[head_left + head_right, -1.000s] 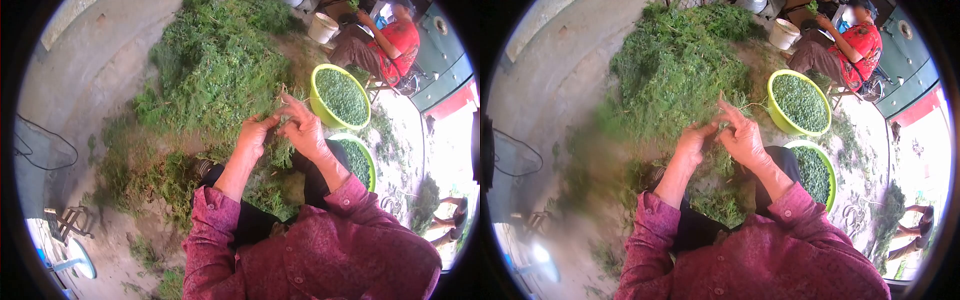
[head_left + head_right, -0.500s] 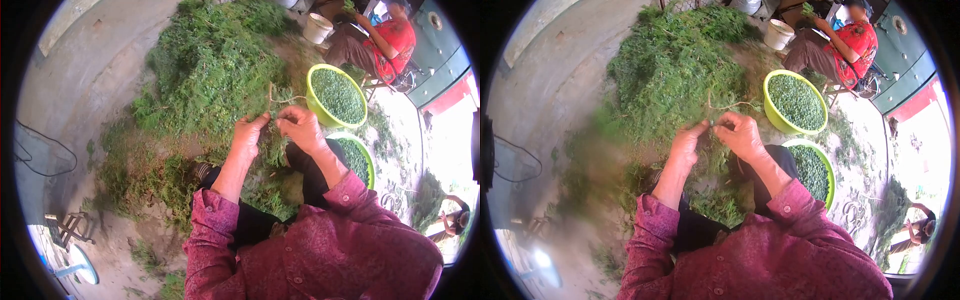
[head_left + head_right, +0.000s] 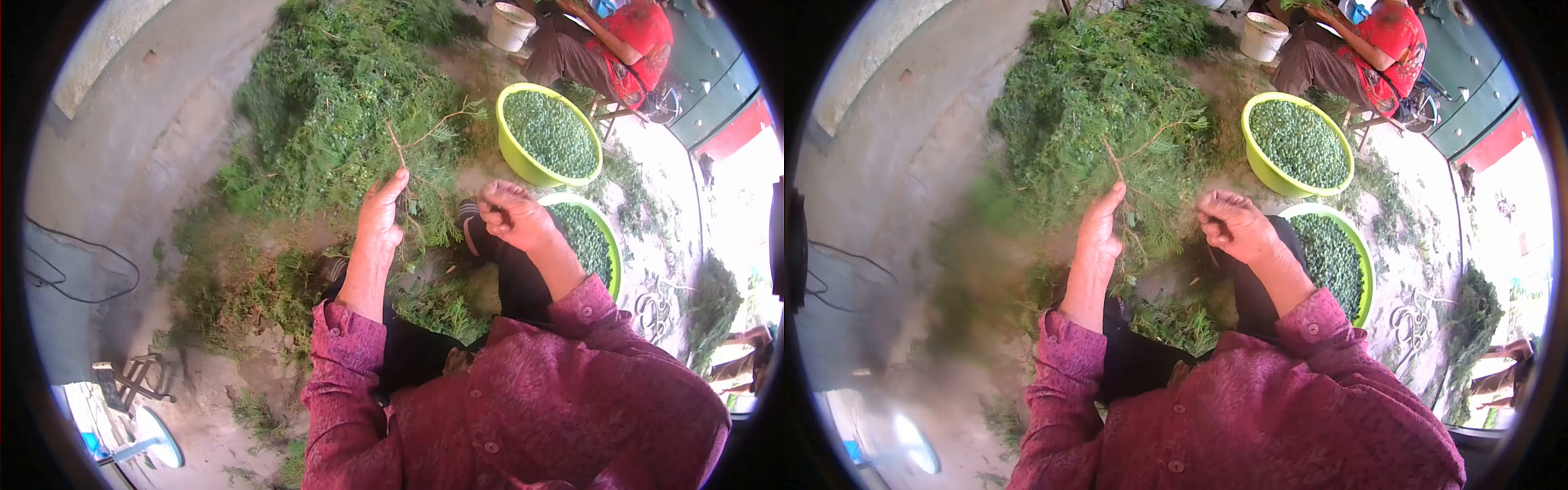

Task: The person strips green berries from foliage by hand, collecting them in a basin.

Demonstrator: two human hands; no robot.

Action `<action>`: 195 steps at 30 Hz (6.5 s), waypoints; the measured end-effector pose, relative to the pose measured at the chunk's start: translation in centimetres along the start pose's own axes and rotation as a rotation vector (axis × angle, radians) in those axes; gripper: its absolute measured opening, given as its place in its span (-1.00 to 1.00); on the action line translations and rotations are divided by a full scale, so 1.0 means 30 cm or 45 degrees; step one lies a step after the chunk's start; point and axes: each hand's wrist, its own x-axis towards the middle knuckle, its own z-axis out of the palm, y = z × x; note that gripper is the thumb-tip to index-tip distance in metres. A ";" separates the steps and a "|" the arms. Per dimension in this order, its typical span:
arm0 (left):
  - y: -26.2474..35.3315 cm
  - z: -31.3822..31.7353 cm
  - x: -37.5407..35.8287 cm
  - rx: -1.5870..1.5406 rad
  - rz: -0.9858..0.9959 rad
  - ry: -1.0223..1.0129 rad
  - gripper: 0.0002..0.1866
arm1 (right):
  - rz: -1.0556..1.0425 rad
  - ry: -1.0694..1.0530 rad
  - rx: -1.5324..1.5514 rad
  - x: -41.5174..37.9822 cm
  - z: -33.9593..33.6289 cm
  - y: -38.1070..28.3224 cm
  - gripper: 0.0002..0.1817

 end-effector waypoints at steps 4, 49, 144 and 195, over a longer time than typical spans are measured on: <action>-0.014 0.037 -0.049 0.160 0.050 0.093 -0.63 | -0.096 0.134 -0.403 -0.025 -0.012 0.029 -0.81; -0.141 0.235 -0.423 0.060 0.321 0.219 -0.81 | -0.777 0.092 -1.508 -0.246 0.088 0.017 -0.72; -0.106 0.169 -0.508 0.447 0.406 0.091 -0.89 | -0.481 0.035 -1.492 -0.197 0.066 0.100 -0.69; -0.056 0.150 -0.521 0.505 0.297 0.142 -0.90 | -0.018 -0.324 -0.776 -0.235 0.002 0.073 -0.83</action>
